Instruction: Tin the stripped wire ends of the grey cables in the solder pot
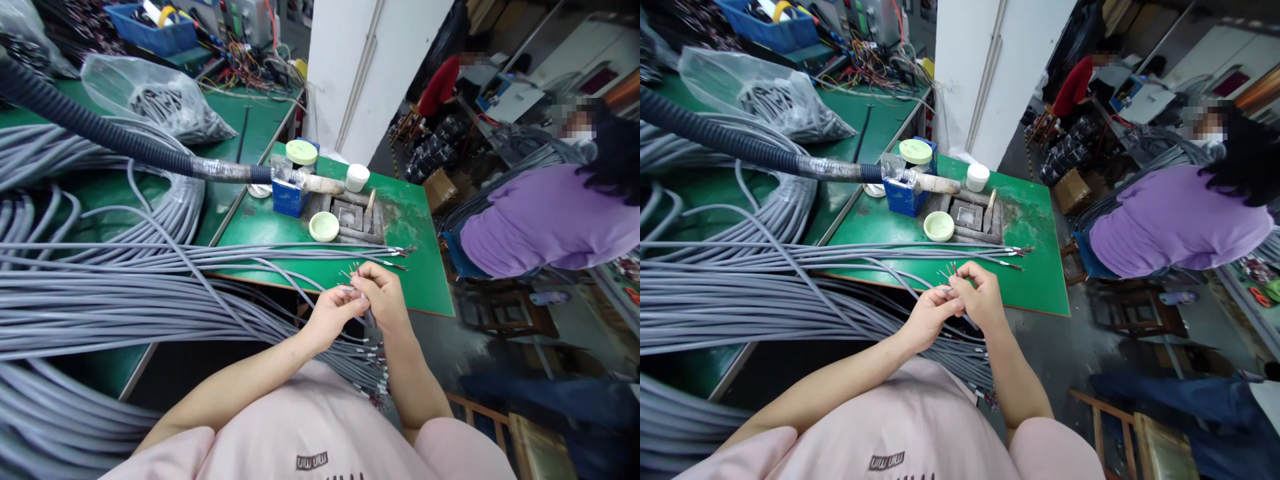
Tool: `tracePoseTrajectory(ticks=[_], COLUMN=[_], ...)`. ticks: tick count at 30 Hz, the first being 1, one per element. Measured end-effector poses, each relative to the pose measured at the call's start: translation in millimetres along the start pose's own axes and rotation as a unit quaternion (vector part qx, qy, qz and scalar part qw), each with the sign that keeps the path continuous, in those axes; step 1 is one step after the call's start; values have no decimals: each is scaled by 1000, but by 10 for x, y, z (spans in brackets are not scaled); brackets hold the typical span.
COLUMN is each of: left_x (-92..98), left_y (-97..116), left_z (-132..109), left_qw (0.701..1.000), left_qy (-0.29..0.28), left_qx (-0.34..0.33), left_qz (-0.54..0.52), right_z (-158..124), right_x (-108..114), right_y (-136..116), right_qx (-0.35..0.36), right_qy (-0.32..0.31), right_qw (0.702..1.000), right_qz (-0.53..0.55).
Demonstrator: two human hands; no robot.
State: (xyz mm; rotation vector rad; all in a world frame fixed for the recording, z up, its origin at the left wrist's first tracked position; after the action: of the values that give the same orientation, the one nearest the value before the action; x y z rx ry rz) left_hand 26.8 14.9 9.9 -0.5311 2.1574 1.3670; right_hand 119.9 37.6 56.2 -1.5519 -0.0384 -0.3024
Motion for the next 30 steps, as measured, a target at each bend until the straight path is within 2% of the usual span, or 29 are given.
tracePoseTrajectory(ticks=[10, 20, 30], left_x=[2, 31, 40], left_y=[19, -14, -24], left_z=[-18, -58, -69], left_qw=[1000, 1000, 1000], left_qy=[-3, -17, -17], left_qx=[-8, 10, 8], left_qz=[9, -2, 9], right_z=[27, 8, 11], right_x=[-25, -57, -62], right_y=[28, 26, 14], right_qx=[7, -23, -9], right_qy=[-22, -45, -53], right_qw=[1000, 999, 998], right_qz=[8, 21, 37])
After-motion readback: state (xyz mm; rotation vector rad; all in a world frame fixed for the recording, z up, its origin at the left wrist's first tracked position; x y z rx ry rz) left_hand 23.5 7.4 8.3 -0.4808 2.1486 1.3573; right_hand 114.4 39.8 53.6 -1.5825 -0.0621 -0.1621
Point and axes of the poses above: each hand's wrist, its own z-axis towards the middle knuckle, its own x-axis out of the back of the hand, y = z × x, the point moved 4 cm from there along z, towards the middle knuckle, and after that the axes turned 10 degrees about y, right-handed, at the moved point
